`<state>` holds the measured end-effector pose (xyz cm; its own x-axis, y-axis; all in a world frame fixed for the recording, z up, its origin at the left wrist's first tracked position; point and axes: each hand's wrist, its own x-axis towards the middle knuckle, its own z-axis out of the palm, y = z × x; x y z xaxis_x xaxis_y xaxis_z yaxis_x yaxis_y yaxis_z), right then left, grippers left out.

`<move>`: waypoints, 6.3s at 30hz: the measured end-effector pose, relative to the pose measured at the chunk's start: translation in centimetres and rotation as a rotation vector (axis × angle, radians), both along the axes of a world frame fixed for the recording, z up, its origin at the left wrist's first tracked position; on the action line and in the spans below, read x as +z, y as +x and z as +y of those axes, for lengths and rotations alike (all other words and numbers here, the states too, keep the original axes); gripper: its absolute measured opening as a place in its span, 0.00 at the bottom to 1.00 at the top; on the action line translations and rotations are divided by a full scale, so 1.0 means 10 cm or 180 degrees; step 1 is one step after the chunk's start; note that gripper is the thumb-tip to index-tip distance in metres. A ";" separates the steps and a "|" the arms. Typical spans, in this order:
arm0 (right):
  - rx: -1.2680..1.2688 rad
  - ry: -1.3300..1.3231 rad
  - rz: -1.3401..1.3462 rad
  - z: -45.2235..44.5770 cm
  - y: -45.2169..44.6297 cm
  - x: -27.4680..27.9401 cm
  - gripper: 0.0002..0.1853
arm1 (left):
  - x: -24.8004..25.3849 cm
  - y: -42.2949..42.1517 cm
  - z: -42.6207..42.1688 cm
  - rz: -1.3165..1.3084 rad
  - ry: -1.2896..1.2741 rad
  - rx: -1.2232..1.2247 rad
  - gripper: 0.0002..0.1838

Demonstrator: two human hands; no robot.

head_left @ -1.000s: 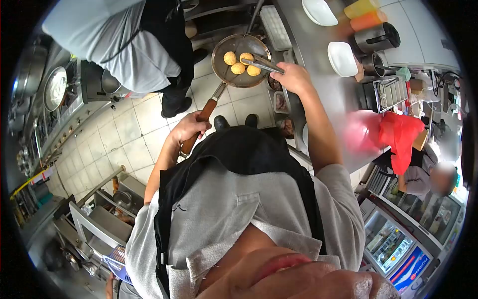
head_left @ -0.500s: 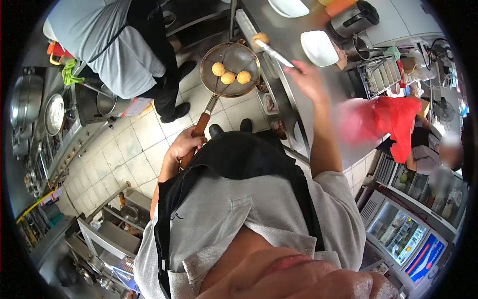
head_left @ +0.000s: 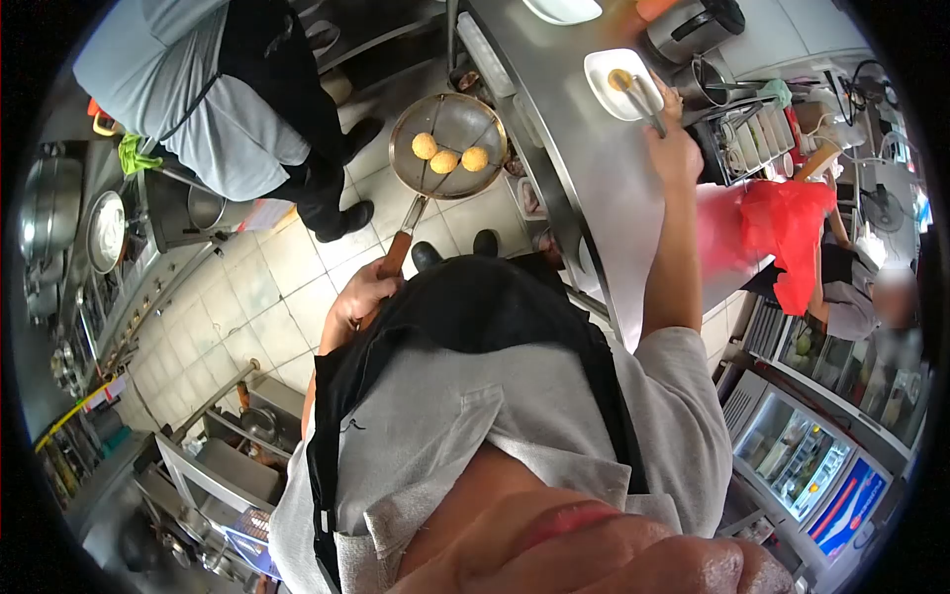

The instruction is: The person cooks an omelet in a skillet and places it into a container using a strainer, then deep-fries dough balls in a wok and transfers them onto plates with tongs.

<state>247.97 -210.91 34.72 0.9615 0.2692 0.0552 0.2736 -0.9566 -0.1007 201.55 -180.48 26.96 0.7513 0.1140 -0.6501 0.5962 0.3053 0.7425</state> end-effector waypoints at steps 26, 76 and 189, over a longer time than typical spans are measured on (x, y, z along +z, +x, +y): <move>0.2607 0.0260 0.0867 1.21 -1.33 -0.06 0.14 | 0.00 0.08 0.06 -0.0106 -0.0054 0.0140 0.12; 0.1299 0.0700 0.1055 1.48 -0.60 0.19 0.25 | -0.09 0.67 0.74 -0.0092 -0.0335 0.0479 0.12; 0.4439 -0.0150 0.1465 4.77 -4.34 -0.60 0.24 | -0.23 -4.07 1.00 0.0391 0.0649 0.4792 0.19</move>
<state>204.60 -163.17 28.68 -0.1427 0.9667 -0.2123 0.9113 0.0446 -0.4094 160.83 -170.48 24.68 -0.1977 0.7925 -0.5770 -0.1067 0.5677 0.8163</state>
